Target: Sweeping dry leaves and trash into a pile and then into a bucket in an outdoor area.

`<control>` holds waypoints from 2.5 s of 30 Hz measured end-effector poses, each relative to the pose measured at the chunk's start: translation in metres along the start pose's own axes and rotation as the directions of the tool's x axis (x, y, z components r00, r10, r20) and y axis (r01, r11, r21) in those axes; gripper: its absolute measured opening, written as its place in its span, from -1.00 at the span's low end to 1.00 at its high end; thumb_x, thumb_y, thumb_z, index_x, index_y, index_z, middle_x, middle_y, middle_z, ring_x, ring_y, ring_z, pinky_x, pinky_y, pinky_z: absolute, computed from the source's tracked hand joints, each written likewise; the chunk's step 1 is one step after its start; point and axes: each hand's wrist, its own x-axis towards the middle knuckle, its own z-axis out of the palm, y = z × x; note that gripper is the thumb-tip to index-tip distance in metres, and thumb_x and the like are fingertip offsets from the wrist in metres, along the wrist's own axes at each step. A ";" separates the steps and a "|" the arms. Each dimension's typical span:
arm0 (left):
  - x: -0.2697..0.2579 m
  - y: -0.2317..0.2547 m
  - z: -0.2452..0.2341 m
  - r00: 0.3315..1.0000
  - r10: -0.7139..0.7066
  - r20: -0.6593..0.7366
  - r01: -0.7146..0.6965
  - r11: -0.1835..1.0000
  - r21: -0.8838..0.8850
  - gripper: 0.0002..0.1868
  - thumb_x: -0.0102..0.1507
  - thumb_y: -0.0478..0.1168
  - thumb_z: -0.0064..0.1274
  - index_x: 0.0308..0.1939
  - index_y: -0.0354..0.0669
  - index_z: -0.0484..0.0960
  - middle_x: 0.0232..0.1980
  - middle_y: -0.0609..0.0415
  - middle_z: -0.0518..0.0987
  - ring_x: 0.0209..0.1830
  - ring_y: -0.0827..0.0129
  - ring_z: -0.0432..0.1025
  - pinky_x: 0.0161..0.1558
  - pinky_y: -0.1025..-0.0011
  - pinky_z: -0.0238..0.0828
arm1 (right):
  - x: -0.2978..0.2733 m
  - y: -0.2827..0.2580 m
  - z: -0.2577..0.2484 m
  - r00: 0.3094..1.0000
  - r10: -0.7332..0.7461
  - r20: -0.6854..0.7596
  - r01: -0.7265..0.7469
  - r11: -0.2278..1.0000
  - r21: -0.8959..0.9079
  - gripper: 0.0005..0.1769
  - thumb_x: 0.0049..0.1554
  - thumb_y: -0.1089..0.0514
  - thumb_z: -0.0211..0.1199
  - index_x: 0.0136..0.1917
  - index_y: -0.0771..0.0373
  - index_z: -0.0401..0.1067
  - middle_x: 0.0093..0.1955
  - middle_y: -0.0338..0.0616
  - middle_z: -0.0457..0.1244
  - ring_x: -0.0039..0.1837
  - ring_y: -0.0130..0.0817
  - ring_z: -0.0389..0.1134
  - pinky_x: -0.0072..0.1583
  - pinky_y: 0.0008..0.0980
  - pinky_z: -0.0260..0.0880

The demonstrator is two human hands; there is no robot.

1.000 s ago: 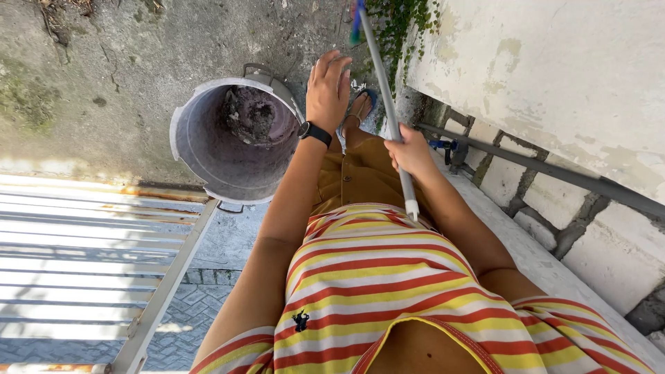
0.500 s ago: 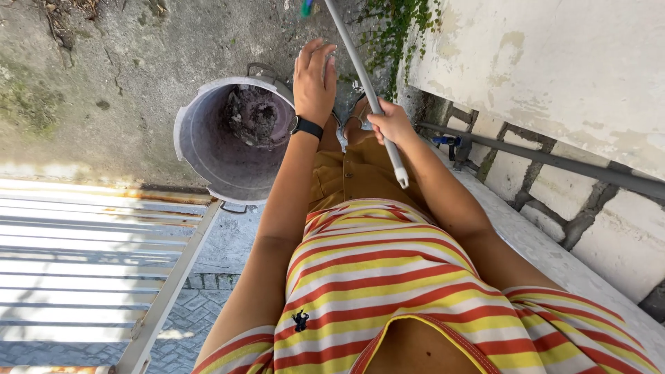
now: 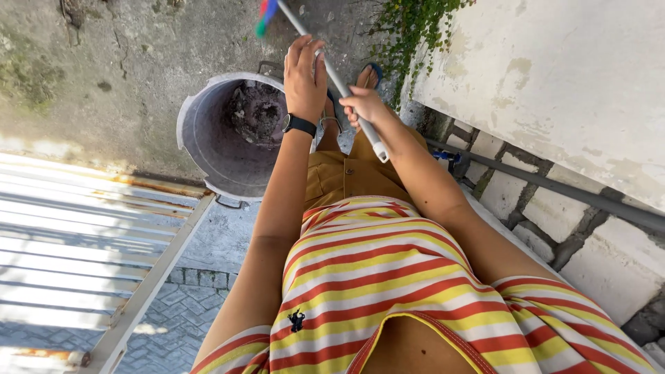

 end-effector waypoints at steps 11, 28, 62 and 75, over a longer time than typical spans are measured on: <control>0.034 -0.007 -0.024 0.983 -0.075 -0.168 0.077 0.997 0.002 -0.78 0.44 -0.28 -0.03 0.15 -0.08 0.61 0.32 -0.03 0.46 0.33 -0.01 0.41 0.30 0.13 0.43 | -0.002 -0.025 -0.124 0.919 -0.363 -0.157 0.007 0.411 -0.912 -0.54 0.34 -0.09 0.17 0.43 0.08 0.38 -0.10 -0.06 0.37 -0.20 -0.25 0.34 -0.12 -0.24 0.41; 0.157 0.018 0.017 0.866 -0.173 -0.469 0.201 0.980 0.011 -0.78 0.41 -0.30 0.04 0.15 -0.08 0.59 0.30 0.00 0.47 0.28 0.03 0.42 0.27 0.14 0.42 | 0.055 -0.202 -0.158 0.892 -0.421 0.165 0.041 -0.287 -0.957 -0.67 0.26 -0.12 0.22 0.15 0.08 0.57 -0.11 -0.01 0.40 -0.06 0.02 0.43 0.01 -0.01 0.43; 0.138 0.023 -0.014 0.795 -0.154 -0.586 0.295 0.943 0.152 -0.72 0.46 -0.24 0.06 0.26 -0.06 0.52 0.34 -0.11 0.41 0.36 -0.08 0.32 0.39 0.01 0.28 | 0.079 -0.228 -0.156 0.858 -0.431 0.279 0.044 -0.480 -0.876 -0.52 0.58 -0.08 -0.06 0.08 0.17 0.61 -0.25 -0.16 0.39 -0.21 -0.22 0.47 -0.15 -0.20 0.48; 0.167 0.025 -0.008 0.820 -0.151 -0.552 0.274 0.950 0.147 -0.74 0.44 -0.28 0.07 0.21 0.00 0.55 0.32 -0.02 0.42 0.31 0.00 0.37 0.36 0.02 0.30 | 0.136 -0.321 -0.181 0.934 -0.338 0.118 -0.086 -0.532 -0.843 -0.68 0.32 -0.04 0.13 0.31 -0.10 0.52 -0.16 -0.22 0.36 -0.27 -0.34 0.33 -0.23 -0.32 0.33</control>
